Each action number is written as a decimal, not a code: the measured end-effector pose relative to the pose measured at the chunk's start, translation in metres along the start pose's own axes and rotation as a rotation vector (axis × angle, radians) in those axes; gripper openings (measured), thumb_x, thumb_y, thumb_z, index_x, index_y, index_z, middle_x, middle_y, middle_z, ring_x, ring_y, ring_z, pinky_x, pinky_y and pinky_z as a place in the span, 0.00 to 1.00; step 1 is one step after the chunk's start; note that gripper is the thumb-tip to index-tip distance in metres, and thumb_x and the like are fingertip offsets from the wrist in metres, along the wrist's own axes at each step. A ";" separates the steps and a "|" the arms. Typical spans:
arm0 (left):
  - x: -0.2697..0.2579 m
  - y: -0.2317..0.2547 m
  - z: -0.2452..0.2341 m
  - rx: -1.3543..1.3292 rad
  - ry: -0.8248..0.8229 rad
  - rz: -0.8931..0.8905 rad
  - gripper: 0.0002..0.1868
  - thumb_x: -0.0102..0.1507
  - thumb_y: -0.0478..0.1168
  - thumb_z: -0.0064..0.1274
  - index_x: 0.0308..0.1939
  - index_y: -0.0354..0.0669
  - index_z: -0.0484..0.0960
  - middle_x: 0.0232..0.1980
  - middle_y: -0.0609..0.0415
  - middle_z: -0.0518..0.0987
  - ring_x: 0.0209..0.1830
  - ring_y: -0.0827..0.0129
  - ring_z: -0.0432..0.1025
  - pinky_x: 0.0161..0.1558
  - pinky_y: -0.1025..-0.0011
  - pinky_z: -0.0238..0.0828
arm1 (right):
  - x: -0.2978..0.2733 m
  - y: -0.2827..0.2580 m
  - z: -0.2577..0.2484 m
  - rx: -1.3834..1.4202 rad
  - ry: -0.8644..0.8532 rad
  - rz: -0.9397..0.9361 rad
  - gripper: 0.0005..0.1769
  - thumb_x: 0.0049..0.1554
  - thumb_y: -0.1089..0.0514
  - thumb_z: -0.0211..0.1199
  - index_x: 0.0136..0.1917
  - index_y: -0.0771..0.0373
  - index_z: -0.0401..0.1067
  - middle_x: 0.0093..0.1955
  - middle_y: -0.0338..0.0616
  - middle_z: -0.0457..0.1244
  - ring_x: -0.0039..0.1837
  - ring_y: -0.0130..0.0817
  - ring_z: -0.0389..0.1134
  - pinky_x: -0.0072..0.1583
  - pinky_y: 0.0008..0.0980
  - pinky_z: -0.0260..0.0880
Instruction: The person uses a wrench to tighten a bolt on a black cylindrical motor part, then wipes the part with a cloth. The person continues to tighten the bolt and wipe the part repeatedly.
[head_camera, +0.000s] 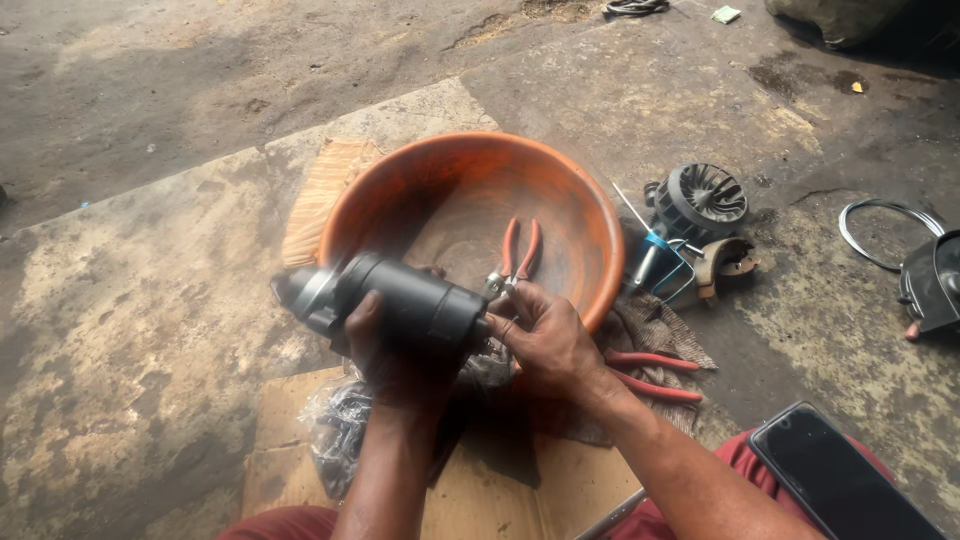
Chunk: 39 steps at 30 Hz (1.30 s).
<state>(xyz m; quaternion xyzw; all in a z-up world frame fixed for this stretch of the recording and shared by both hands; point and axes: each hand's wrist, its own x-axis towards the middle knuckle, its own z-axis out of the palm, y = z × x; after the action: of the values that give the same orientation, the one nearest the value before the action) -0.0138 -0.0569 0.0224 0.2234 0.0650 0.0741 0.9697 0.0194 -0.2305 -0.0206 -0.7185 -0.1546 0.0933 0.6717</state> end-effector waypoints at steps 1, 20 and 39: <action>0.000 0.002 0.002 -0.040 -0.011 0.075 0.32 0.53 0.58 0.58 0.53 0.40 0.77 0.44 0.47 0.80 0.44 0.56 0.77 0.47 0.56 0.78 | 0.000 -0.003 0.000 0.003 0.001 0.072 0.15 0.60 0.59 0.65 0.58 0.69 0.74 0.50 0.43 0.72 0.53 0.26 0.71 0.57 0.28 0.73; -0.010 0.030 0.013 -0.292 -0.064 0.179 0.39 0.56 0.65 0.58 0.61 0.43 0.72 0.49 0.48 0.78 0.46 0.56 0.75 0.44 0.54 0.75 | -0.005 -0.069 -0.014 -0.796 -0.080 -0.565 0.11 0.55 0.46 0.67 0.48 0.47 0.84 0.41 0.27 0.70 0.55 0.27 0.64 0.61 0.37 0.53; -0.013 0.022 0.011 -0.273 -0.055 0.112 0.36 0.57 0.66 0.56 0.59 0.45 0.74 0.45 0.49 0.79 0.43 0.56 0.77 0.42 0.52 0.76 | -0.015 -0.083 -0.009 -0.945 -0.168 -0.491 0.22 0.54 0.44 0.67 0.62 0.41 0.79 0.43 0.29 0.70 0.49 0.22 0.68 0.61 0.39 0.53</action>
<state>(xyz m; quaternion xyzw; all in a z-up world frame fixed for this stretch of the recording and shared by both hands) -0.0272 -0.0442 0.0434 0.0944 0.0152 0.1302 0.9869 0.0005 -0.2397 0.0614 -0.8754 -0.3961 -0.0892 0.2624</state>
